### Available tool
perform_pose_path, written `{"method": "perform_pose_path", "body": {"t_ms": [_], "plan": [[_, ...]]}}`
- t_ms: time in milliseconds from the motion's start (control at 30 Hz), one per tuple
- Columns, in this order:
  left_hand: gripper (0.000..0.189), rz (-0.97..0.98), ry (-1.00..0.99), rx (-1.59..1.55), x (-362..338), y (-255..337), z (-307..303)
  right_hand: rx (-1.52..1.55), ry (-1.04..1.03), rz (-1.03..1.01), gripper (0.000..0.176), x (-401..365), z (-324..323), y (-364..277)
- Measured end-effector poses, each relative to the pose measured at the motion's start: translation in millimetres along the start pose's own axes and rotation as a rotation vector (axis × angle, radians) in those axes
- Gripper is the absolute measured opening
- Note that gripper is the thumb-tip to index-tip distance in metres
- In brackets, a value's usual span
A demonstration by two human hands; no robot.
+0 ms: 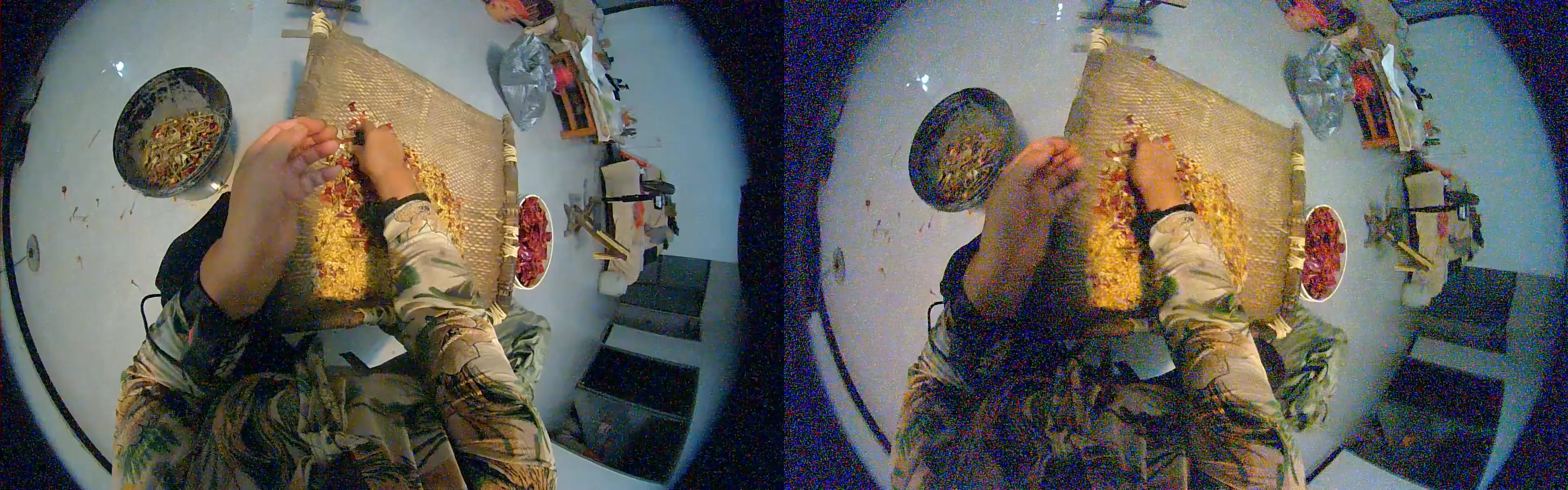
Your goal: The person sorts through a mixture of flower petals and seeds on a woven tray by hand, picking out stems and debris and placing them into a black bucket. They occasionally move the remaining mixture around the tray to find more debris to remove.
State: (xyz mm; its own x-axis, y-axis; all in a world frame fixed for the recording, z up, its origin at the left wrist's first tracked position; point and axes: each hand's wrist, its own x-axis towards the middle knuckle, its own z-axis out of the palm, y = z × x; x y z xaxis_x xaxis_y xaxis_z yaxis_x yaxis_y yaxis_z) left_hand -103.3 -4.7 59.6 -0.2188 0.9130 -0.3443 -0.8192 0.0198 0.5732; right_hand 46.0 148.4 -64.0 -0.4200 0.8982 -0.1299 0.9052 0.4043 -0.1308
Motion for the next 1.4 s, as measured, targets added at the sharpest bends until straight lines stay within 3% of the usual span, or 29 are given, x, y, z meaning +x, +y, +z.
{"method": "perform_pose_path", "body": {"t_ms": [333,433,467,567,600,800,1000,1100,1200,1300,1400], "plan": [[0.02,0.019,-0.009,0.009,3.7,-4.5,-2.5,-0.014,0.1,-0.119,0.033,-1.1,13.1,12.1],[0.02,0.028,0.008,0.012,1.4,-4.4,-0.5,0.24,0.114,0.005,0.027,-11.0,4.7,17.0],[0.019,0.031,0.013,0.009,0.6,-4.7,0.7,0.324,0.22,-0.076,0.019,-14.0,6.2,24.7],[0.02,0.027,0.029,0.041,0.9,-7.0,4.5,1.155,-0.084,0.138,0.013,-11.5,21.5,54.4],[0.02,0.026,0.035,0.06,1.6,-7.9,5.1,1.333,-0.152,0.187,0.011,-24.2,-0.7,43.5],[0.02,-0.005,-0.047,0.235,14.7,-35.7,-5.4,1.536,-0.154,0.3,0.012,-56.4,-32.7,36.0],[0.02,-0.074,-0.038,0.243,22.5,-64.7,-5.8,1.222,-0.048,0.16,0.015,-78.6,-46.6,34.7],[0.021,-0.106,-0.027,0.252,21.6,-73.8,-2.4,1.168,0.1,0.135,0.016,-93.0,-58.7,24.9],[0.02,-0.164,-0.039,0.26,25.0,-84.6,-5.2,0.771,0.162,0.125,0.018,-101.4,-63.0,26.5],[0.019,-0.149,-0.041,0.295,28.1,-92.5,-7.3,0.341,0.361,-0.03,0.018,-108.5,-71.5,24.0],[0.019,-0.137,-0.032,0.288,31.3,-97.2,-10.5,0.426,0.229,0.054,0.018,-113.9,-82.9,26.2]]}}
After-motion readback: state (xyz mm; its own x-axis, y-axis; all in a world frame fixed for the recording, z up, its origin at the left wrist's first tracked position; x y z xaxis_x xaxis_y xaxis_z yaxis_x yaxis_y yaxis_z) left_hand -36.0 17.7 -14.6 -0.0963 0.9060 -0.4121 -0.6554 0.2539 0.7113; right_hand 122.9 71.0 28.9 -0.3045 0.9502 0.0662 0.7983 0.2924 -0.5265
